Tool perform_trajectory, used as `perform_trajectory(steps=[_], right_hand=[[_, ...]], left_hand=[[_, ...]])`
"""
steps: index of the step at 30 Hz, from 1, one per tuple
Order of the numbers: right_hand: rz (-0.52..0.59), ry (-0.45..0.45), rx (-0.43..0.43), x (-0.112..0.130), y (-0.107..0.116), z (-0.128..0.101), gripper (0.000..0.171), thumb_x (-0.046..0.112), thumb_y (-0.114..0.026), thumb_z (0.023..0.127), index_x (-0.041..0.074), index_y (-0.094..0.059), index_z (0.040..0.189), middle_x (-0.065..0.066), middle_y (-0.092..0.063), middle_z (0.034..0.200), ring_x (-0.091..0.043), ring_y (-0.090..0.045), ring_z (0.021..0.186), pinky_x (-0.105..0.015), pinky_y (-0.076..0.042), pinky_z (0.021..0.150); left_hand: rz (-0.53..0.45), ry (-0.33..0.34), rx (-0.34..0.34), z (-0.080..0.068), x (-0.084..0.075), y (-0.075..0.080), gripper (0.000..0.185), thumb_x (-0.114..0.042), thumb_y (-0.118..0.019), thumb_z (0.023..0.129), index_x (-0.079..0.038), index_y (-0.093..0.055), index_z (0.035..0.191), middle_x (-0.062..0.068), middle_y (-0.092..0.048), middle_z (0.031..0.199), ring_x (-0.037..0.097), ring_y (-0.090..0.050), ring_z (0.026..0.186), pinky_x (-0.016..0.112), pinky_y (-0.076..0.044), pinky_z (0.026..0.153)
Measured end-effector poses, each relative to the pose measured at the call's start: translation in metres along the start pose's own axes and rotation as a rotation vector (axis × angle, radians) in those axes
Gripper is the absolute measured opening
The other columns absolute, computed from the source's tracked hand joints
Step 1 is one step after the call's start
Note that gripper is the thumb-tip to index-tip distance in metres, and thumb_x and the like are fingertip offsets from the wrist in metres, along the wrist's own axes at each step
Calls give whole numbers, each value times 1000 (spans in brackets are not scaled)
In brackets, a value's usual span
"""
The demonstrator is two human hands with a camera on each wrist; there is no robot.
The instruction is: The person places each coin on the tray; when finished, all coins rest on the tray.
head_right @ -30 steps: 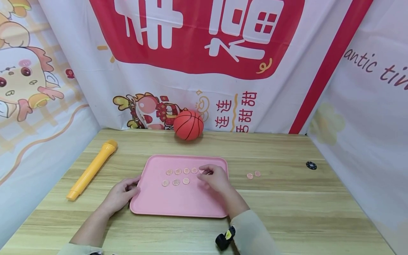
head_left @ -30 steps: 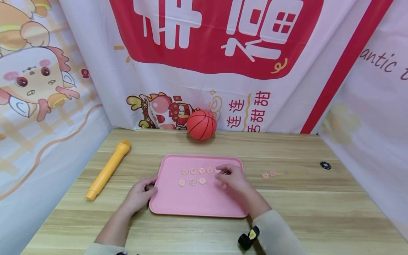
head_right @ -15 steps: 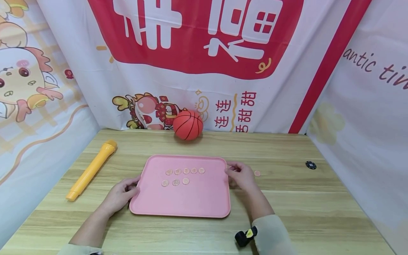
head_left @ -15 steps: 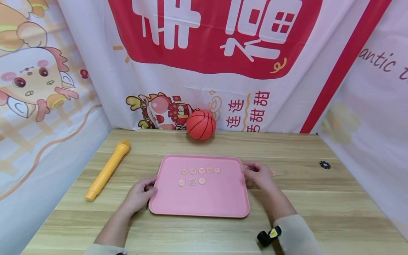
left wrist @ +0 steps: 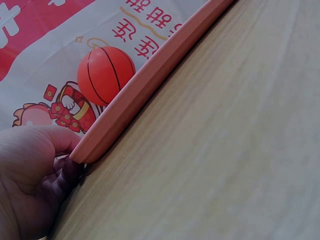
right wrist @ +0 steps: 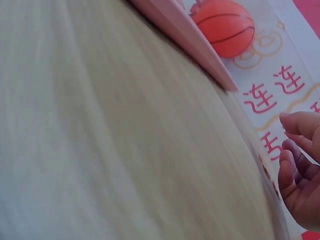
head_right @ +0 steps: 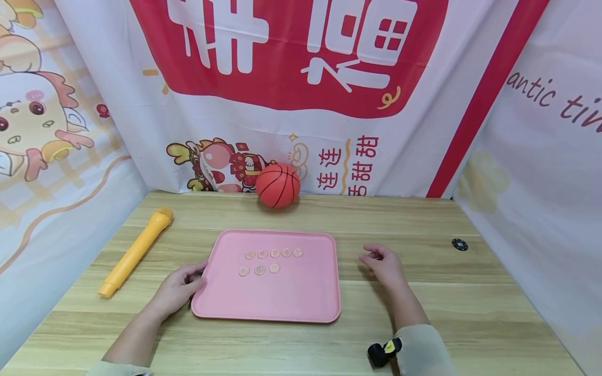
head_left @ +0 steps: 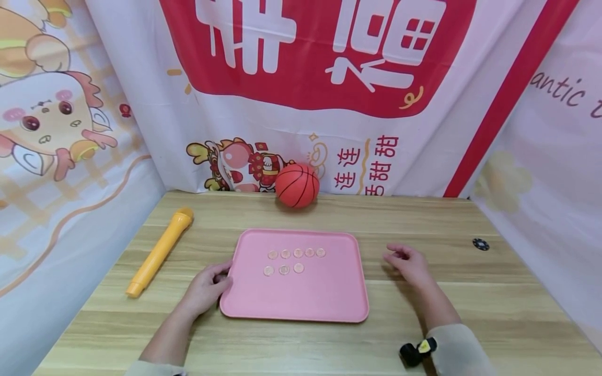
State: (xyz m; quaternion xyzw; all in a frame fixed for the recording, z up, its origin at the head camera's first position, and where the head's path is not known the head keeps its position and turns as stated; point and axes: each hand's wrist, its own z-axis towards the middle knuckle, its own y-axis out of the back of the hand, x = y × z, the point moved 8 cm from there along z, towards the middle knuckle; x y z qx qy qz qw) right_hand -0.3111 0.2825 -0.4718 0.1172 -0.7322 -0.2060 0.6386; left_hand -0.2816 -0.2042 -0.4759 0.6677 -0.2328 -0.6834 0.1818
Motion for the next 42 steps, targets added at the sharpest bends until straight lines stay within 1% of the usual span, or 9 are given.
perform_trajectory(steps=[4,11,17,20,22,28,36,38,42], right_hand=[[-57,1,-12,-6,7,0,46,22,-68,92,-3,-58,130,-2,-60,96,-6,-52,75,-21,-47,64],[-150,-24,-20,-16,13,0,50,31,-71,90,1,-60,129,-6,-59,101,-14,-51,90,-22,-44,72],[-201,-35,-8,-20,12,1,52,34,-69,91,1,-59,130,-14,-61,112,-24,-53,100,-29,-44,81],[-223,-47,2,-20,10,1,53,36,-68,91,1,-59,130,-17,-60,117,-27,-53,105,-35,-44,87],[-245,-38,5,-18,10,1,52,36,-68,91,0,-60,128,-18,-60,118,-28,-54,106,-38,-44,90],[-318,20,15,-8,10,1,47,32,-68,91,-4,-63,121,-20,-63,111,-30,-56,101,-40,-44,89],[-333,-19,29,-9,10,4,45,30,-68,91,-6,-63,117,-23,-62,110,-32,-56,100,-48,-44,92],[-331,-31,25,-9,11,5,44,29,-70,90,-6,-63,117,-22,-62,108,-31,-56,98,-46,-45,89],[-329,-11,6,-9,12,5,42,25,-73,87,-7,-63,112,-17,-62,98,-28,-56,92,-36,-44,80]], left_hand=[[-1,6,-6,-1,2,0,48,-9,-65,92,3,-54,136,16,-61,110,12,-55,91,20,-46,78],[-5,6,-4,-2,3,-1,48,-9,-65,91,3,-54,136,15,-61,108,12,-54,90,20,-46,77],[-3,8,-7,-2,4,0,48,-9,-65,91,3,-54,136,14,-60,106,13,-54,91,21,-46,77],[-1,7,-10,-2,3,0,47,-8,-65,91,3,-55,136,15,-61,107,12,-54,91,20,-46,77],[-1,7,-12,-2,3,0,47,-8,-65,91,4,-55,135,15,-61,108,12,-54,91,20,-46,77],[-1,9,-12,-2,2,1,47,-9,-65,91,3,-55,136,16,-61,110,13,-55,93,21,-47,78],[6,2,-13,-1,1,1,48,-10,-65,91,2,-55,136,14,-61,108,14,-56,93,21,-47,79],[7,1,-14,-1,1,0,48,-10,-65,91,2,-55,136,14,-60,108,14,-55,93,21,-47,79],[8,-2,-15,-1,1,1,48,-9,-65,91,2,-55,136,15,-60,108,15,-55,94,21,-46,80]])
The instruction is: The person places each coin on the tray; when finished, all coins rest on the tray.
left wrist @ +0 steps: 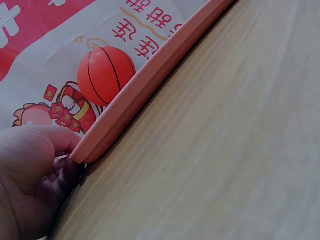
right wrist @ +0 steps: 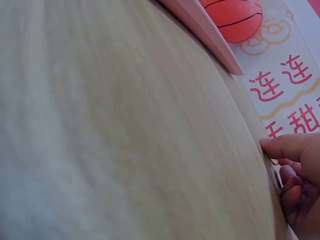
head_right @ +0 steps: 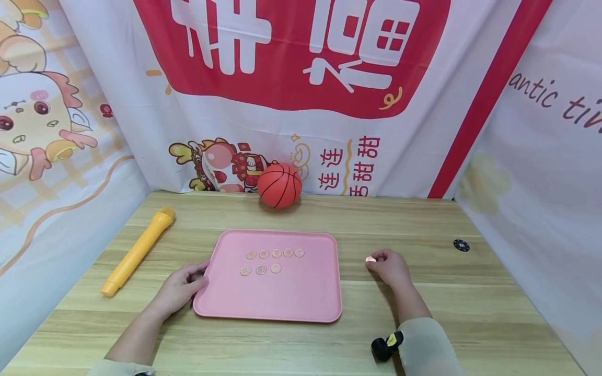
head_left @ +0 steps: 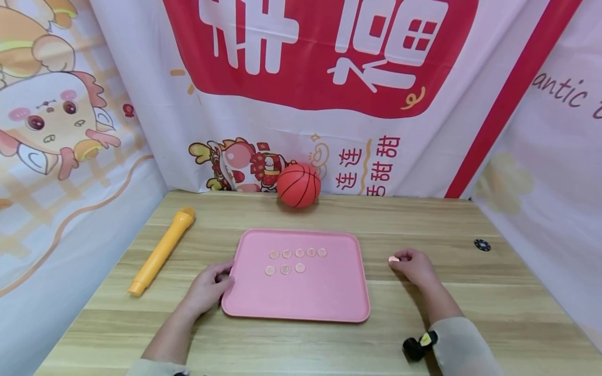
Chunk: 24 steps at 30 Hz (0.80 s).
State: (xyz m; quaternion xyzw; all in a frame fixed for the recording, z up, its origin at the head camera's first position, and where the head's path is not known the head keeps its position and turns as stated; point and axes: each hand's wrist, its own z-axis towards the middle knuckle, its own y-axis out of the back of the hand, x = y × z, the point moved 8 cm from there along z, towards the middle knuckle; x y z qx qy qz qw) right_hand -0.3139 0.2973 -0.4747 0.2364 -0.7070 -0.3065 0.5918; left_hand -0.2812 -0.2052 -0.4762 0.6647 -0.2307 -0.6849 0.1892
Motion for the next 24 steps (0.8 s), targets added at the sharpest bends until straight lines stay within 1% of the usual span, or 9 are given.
perform_trajectory(steps=[3,7,11,13,15,18,21,24], right_hand=[[3,32,-34,1,1,-1,38,22,-74,85,-6,-64,108,-15,-63,94,-26,-56,89,-31,-43,77],[13,50,-68,1,1,-2,35,23,-74,86,-5,-63,106,-14,-64,92,-24,-57,87,-31,-43,76],[58,51,-82,-1,-1,-3,33,24,-71,89,-3,-63,106,-10,-64,89,-16,-57,80,-28,-44,73],[139,48,-69,0,-4,-3,32,20,-70,90,-5,-61,108,-7,-65,85,-10,-58,74,-24,-48,70],[252,38,-44,1,-8,-3,31,15,-67,92,-8,-59,112,-4,-65,84,-5,-60,71,-21,-52,67],[409,19,2,6,-14,-4,36,11,-63,95,-11,-56,122,1,-65,83,-2,-64,71,-19,-55,66],[483,9,37,13,-19,-5,41,12,-61,96,-11,-54,129,6,-65,83,1,-65,74,-16,-55,69],[530,8,70,22,-24,-8,43,13,-61,96,-11,-52,131,8,-64,83,0,-66,75,-16,-55,70]], left_hand=[[-1,-1,1,0,-1,0,47,-9,-65,91,3,-55,136,15,-60,108,15,-55,94,21,-46,80],[-7,0,4,1,-1,0,47,-8,-65,91,3,-55,136,15,-60,107,14,-54,93,21,-46,79],[-8,-1,6,1,-1,0,47,-8,-65,91,3,-55,136,15,-60,109,14,-54,93,20,-46,79],[-5,-4,4,1,-1,0,47,-8,-65,91,3,-55,135,15,-60,110,14,-55,94,21,-46,80],[-1,-6,3,1,-1,0,47,-9,-65,91,3,-55,135,15,-61,110,14,-55,94,21,-46,80],[-2,-6,2,1,0,0,47,-9,-65,91,3,-55,135,15,-61,110,14,-55,94,21,-46,80],[-6,-6,3,1,0,0,47,-8,-65,91,4,-55,135,15,-61,110,13,-55,93,20,-46,79],[-11,-6,3,1,0,0,47,-8,-65,91,4,-55,135,15,-60,110,13,-54,93,20,-46,79]])
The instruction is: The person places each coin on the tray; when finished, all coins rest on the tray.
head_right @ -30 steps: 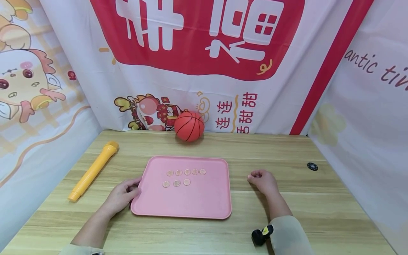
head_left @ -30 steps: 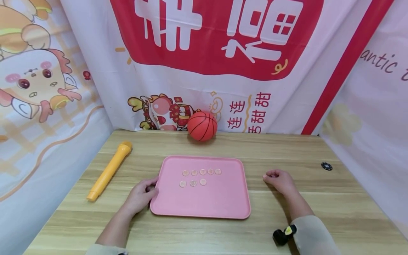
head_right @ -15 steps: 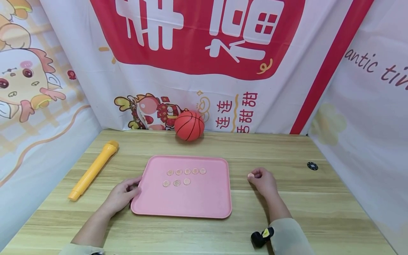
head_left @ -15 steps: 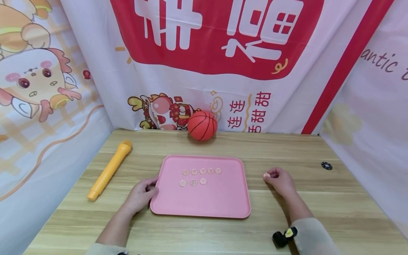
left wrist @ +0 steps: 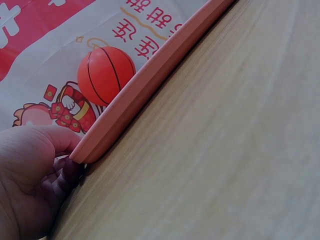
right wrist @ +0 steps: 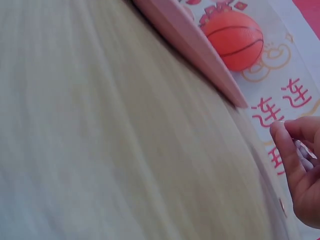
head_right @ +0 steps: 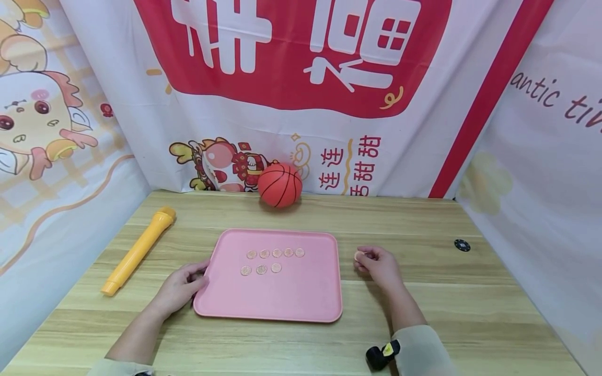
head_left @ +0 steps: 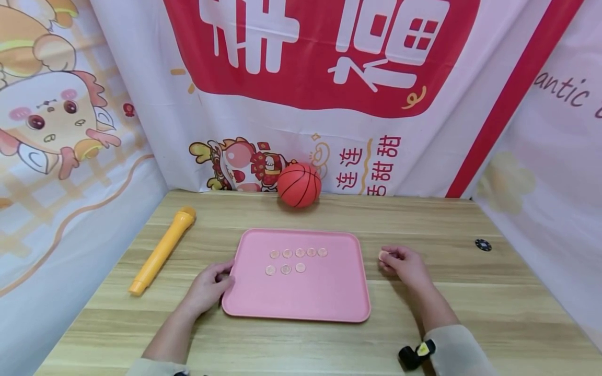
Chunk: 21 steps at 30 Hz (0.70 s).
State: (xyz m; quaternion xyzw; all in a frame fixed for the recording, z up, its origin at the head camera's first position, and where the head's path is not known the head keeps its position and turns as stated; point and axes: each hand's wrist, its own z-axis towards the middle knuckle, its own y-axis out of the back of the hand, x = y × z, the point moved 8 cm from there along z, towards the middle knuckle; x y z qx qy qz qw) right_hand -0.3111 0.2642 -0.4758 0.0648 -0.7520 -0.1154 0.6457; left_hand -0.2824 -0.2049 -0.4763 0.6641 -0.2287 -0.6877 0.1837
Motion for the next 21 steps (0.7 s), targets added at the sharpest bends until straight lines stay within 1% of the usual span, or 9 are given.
perform_trajectory(steps=[5,9,11,13,15,17,18,21], right_hand=[[81,41,68,13,-19,-4,47,4,-60,94,-16,-46,133,4,-63,88,-1,-66,77,-16,-55,73],[125,78,122,23,-35,-5,50,-4,-60,89,-20,-43,133,0,-62,93,-1,-64,78,-16,-55,75],[115,82,136,26,-43,-6,50,-4,-61,88,-18,-44,133,-1,-62,96,-1,-62,81,-17,-55,76],[92,75,132,28,-49,-6,49,-2,-64,87,-15,-49,131,-4,-63,99,-2,-61,83,-18,-55,76],[67,46,126,28,-56,-6,49,3,-67,87,-10,-52,131,-4,-63,101,-4,-61,84,-20,-55,76],[74,9,117,27,-64,-6,49,5,-71,85,-5,-55,130,-3,-64,101,-5,-61,85,-21,-54,76],[88,0,118,27,-68,-6,49,5,-72,84,-5,-56,129,-3,-64,100,-6,-60,85,-21,-54,75],[103,11,137,30,-81,-6,50,2,-72,82,-6,-56,128,0,-63,96,-7,-59,85,-20,-53,75]], left_hand=[[-3,1,0,-1,-1,0,47,-8,-64,91,4,-55,135,15,-60,110,13,-54,93,20,-46,79],[4,5,1,-2,-1,1,47,-9,-65,92,3,-55,136,15,-60,111,13,-55,93,20,-46,79],[6,6,1,-2,-1,1,47,-9,-65,92,3,-55,136,15,-60,111,14,-55,94,20,-46,79],[7,8,1,-2,-1,0,47,-9,-65,92,3,-54,136,15,-60,111,14,-55,93,20,-46,79],[9,8,1,-2,-1,0,47,-9,-65,92,3,-55,136,15,-60,110,13,-55,93,20,-46,79],[9,8,0,-2,-1,0,47,-9,-65,91,3,-55,136,15,-60,110,13,-55,93,20,-46,79],[9,8,0,-2,-1,0,47,-9,-65,91,3,-55,136,15,-60,109,13,-55,93,20,-46,79],[9,11,1,-2,-1,0,47,-9,-65,91,3,-54,136,14,-60,108,14,-55,93,21,-46,79]])
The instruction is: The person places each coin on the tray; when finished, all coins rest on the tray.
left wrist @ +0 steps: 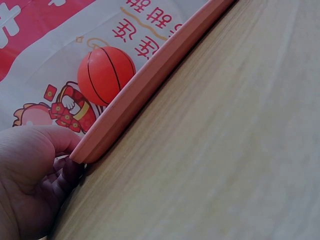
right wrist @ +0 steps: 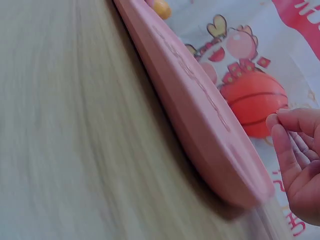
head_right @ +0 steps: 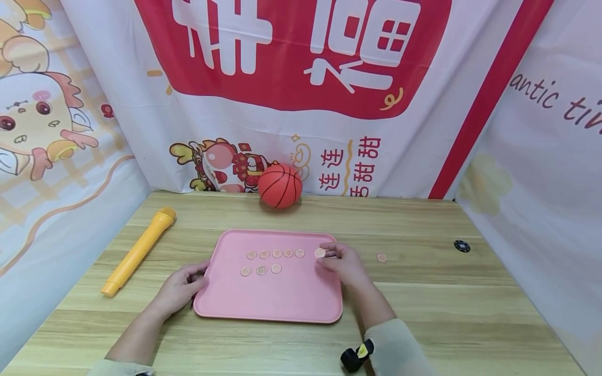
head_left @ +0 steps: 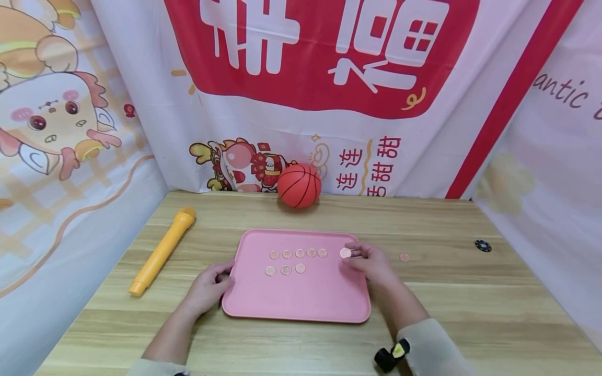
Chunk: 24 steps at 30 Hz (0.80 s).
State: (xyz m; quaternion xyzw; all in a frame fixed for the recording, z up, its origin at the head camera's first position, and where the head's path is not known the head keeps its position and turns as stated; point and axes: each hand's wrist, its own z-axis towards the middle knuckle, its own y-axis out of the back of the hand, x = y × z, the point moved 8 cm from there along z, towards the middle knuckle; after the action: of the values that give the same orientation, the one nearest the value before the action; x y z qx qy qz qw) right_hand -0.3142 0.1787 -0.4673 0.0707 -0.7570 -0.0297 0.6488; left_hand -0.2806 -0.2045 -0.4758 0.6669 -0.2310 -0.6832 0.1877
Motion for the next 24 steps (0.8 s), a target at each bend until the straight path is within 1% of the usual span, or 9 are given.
perform_trajectory(steps=[1,3,8,12,16,18,20,24], right_hand=[[5,10,2,1,-4,1,48,0,-72,81,-7,-57,126,0,-63,94,-8,-59,85,-20,-53,74],[-29,38,21,3,-13,2,47,-1,-72,80,-7,-58,124,0,-62,92,-8,-58,83,-21,-54,73],[-131,72,51,4,-33,4,41,4,-75,80,-4,-63,118,-3,-64,89,-9,-58,74,-24,-52,65],[-160,76,80,-1,-47,7,40,6,-77,80,-4,-64,116,-5,-66,88,-8,-57,71,-22,-50,63],[-181,70,75,-5,-56,10,38,6,-78,78,-3,-66,112,-5,-67,85,-8,-56,68,-22,-49,59],[-210,70,63,-5,-58,10,36,6,-79,77,-1,-68,110,-5,-68,84,-9,-56,66,-23,-48,57],[-246,73,52,-4,-60,11,34,7,-80,76,1,-69,107,-5,-68,84,-10,-56,68,-23,-48,58],[-328,99,46,-1,-65,13,31,7,-80,74,4,-72,104,-4,-68,84,-10,-58,74,-24,-50,67]], left_hand=[[-1,1,0,0,0,0,47,-9,-65,91,3,-54,136,14,-60,108,14,-55,93,21,-46,79],[0,3,1,0,0,0,47,-9,-65,92,3,-54,136,14,-60,108,15,-55,94,21,-46,79],[9,-2,-4,0,1,0,47,-10,-65,91,3,-55,135,13,-60,107,14,-55,93,21,-46,79],[9,-7,-6,1,1,0,46,-9,-65,91,3,-56,135,14,-61,107,13,-55,92,21,-46,79],[8,-8,-5,1,1,0,46,-8,-65,91,3,-56,135,14,-61,108,13,-55,92,21,-46,79],[6,-9,-5,1,1,0,46,-8,-65,91,3,-56,135,14,-61,108,14,-55,92,21,-46,79],[4,-9,-5,1,1,0,46,-8,-65,91,3,-55,135,14,-61,108,14,-55,93,21,-46,79],[0,-10,-5,1,2,0,47,-8,-65,91,3,-55,135,14,-61,107,14,-55,92,21,-46,79]])
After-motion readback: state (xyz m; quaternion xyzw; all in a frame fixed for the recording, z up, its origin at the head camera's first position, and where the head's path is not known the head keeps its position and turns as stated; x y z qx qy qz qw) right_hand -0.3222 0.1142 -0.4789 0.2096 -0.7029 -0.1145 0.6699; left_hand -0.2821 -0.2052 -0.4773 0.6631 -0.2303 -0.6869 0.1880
